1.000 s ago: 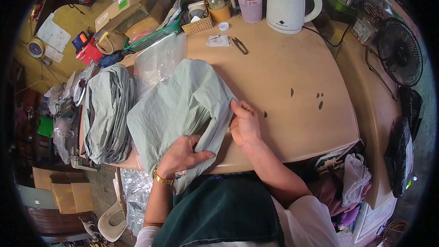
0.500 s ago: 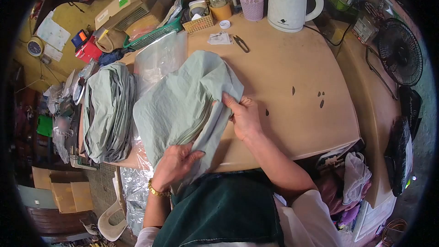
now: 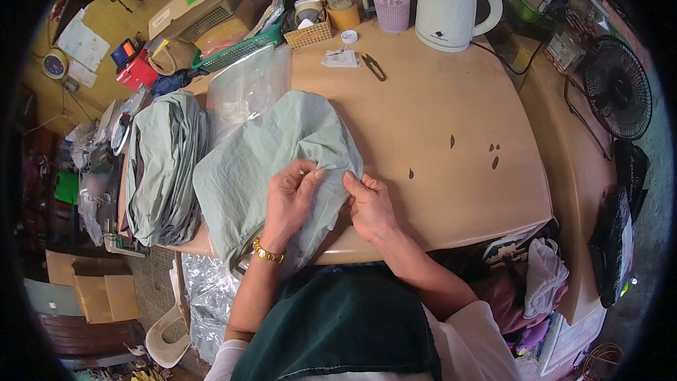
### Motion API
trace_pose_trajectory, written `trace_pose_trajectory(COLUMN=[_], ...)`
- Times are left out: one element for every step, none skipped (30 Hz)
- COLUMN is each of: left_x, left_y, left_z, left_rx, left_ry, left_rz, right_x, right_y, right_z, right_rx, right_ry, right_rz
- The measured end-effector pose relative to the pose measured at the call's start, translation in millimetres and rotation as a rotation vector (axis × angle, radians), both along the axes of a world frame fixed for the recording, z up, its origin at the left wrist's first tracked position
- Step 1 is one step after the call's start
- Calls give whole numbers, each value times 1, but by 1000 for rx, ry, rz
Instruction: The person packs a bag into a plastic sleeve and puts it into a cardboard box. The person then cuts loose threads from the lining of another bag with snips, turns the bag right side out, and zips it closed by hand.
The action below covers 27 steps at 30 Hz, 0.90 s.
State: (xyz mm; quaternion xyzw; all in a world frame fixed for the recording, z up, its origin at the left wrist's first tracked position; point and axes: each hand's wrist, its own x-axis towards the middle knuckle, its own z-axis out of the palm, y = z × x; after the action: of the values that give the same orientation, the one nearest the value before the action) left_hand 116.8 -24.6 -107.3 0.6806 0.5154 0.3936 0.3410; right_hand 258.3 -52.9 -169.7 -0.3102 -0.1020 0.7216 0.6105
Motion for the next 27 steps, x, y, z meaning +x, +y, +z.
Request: trace_pose_trajectory(left_x=[-4,-7,-11,-14,-17,-18,-19,-20,-16,-12,-9,-7,-8,-7,-5,-4,-5,-5,-6,-5,-2,0,-4,-9,-16,-23,-31], left_y=[-2,-3,-4,-5,-7,-10,-12,-13,-15,-14,-10,-7,-4,-1,2,4,7,11,11,6,-2,-10,-22,-30,-36,-42,-46], left_z=[9,16,19,21,22,22,22,23,22,26,33,38,31,25,19,17,18,22,25,27,29,32,34,32,29,26,21], left_rx=[-99,-197,-197,-185,-173,-173,-191,-206,-11,-11,21,52,153,152,140,126,122,132,139,130,177,225,127,123,-19,-162,-257], left_ry=[30,61,63,193,323,324,364,405,391,392,453,514,428,428,387,347,352,378,404,406,296,186,228,230,382,529,350], left_rz=[-4,-9,-9,-53,-96,-94,-130,-167,-67,-66,-1,65,68,72,88,102,102,99,97,101,114,126,100,100,14,-72,-124], right_x=[2,5,6,9,13,15,12,11,10,8,4,3,1,0,-3,-8,-11,-9,-4,-2,-2,-1,2,4,4,6,8], right_y=[0,1,3,6,11,14,18,19,19,17,13,10,8,7,5,2,-1,-4,-9,-12,-10,-5,2,8,13,20,27], right_z=[-5,-8,-9,-6,12,22,22,17,8,3,12,10,7,8,12,18,23,23,22,20,19,19,19,19,21,19,16], right_rx=[-3,63,131,135,54,-29,31,35,157,277,321,320,276,232,231,202,173,169,188,205,189,185,172,159,146,142,159], right_ry=[2,-31,-64,-63,-24,15,-50,-48,-258,-467,-533,-533,-444,-355,-352,-274,-197,-194,-254,-312,-376,-374,-377,-379,-340,-339,-378], right_rz=[0,28,54,55,94,133,113,110,125,141,113,119,69,17,19,-19,-56,-53,155,364,335,341,261,178,152,154,103])
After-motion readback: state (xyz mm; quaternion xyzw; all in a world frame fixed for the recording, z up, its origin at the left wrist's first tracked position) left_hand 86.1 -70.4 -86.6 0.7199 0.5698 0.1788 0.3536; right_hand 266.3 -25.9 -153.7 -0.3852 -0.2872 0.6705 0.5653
